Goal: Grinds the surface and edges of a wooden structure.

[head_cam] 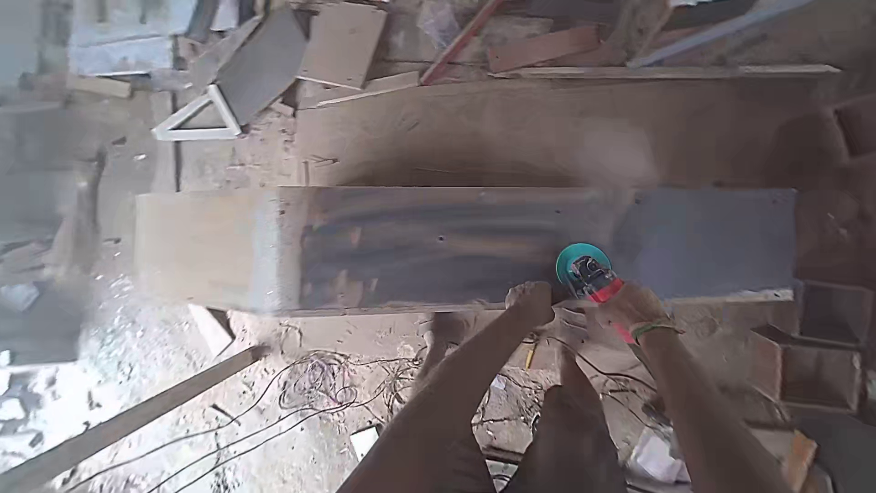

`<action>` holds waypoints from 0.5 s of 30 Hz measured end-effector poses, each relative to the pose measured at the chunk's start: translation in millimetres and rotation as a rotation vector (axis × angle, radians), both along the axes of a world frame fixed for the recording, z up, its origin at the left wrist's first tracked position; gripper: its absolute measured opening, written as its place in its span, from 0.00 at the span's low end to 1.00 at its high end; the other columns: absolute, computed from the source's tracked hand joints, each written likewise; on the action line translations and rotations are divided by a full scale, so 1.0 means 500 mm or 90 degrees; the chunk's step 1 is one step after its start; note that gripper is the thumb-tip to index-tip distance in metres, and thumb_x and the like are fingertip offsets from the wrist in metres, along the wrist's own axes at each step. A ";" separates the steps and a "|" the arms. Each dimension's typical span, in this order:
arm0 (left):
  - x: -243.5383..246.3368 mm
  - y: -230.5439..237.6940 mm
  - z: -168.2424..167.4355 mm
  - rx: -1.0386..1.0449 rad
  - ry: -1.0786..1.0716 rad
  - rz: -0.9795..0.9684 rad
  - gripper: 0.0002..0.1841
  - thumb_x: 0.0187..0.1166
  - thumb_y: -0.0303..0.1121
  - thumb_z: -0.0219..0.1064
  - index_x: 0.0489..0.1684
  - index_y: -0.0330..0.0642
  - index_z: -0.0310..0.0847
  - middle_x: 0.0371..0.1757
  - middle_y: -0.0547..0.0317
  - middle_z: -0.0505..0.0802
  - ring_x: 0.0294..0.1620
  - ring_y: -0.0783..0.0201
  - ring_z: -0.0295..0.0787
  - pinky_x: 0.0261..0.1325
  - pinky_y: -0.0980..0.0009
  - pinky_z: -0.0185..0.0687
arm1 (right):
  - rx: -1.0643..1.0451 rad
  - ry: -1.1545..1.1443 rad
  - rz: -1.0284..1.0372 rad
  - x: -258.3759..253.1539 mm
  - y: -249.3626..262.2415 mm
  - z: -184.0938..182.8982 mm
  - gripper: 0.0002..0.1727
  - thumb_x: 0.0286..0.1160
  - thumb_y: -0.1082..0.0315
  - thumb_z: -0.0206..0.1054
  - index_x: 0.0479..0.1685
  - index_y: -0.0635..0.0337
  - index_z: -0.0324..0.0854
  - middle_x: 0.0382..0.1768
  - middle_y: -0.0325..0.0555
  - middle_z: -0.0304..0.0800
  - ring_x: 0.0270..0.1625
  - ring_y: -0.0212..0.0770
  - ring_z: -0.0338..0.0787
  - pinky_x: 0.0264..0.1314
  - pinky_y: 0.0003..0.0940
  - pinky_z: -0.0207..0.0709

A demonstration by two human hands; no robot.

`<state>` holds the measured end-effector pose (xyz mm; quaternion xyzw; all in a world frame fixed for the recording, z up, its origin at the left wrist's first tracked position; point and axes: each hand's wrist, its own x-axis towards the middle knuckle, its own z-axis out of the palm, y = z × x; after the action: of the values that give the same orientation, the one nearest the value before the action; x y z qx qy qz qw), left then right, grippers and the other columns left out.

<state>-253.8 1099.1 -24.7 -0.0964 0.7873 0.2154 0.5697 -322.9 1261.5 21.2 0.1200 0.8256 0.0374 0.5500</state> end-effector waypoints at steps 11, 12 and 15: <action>-0.159 0.468 -0.034 -0.032 0.028 -0.126 0.20 0.73 0.40 0.72 0.61 0.43 0.85 0.61 0.44 0.92 0.62 0.41 0.91 0.51 0.38 0.87 | -0.043 0.067 -0.234 -0.017 0.517 -0.185 0.44 0.43 0.60 0.92 0.67 0.71 0.80 0.62 0.66 0.89 0.69 0.61 0.88 0.74 0.62 0.78; -0.164 0.462 -0.022 -0.047 0.036 -0.128 0.22 0.74 0.39 0.72 0.65 0.43 0.82 0.62 0.43 0.92 0.63 0.41 0.90 0.53 0.39 0.87 | -0.083 0.070 -0.253 -0.016 0.514 -0.194 0.43 0.43 0.62 0.92 0.67 0.70 0.80 0.61 0.66 0.89 0.67 0.61 0.89 0.73 0.62 0.79; -0.156 0.395 0.049 -0.116 0.051 -0.136 0.27 0.76 0.31 0.70 0.76 0.41 0.74 0.61 0.37 0.91 0.61 0.35 0.90 0.54 0.36 0.87 | -0.258 0.078 -0.289 0.016 0.447 -0.223 0.45 0.37 0.65 0.92 0.67 0.67 0.80 0.59 0.64 0.90 0.63 0.59 0.90 0.70 0.61 0.82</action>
<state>-331.7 1296.5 0.0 -0.0551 0.8316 0.0847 0.5461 -314.8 1484.9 -90.2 0.1916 0.7998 -0.2590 0.5066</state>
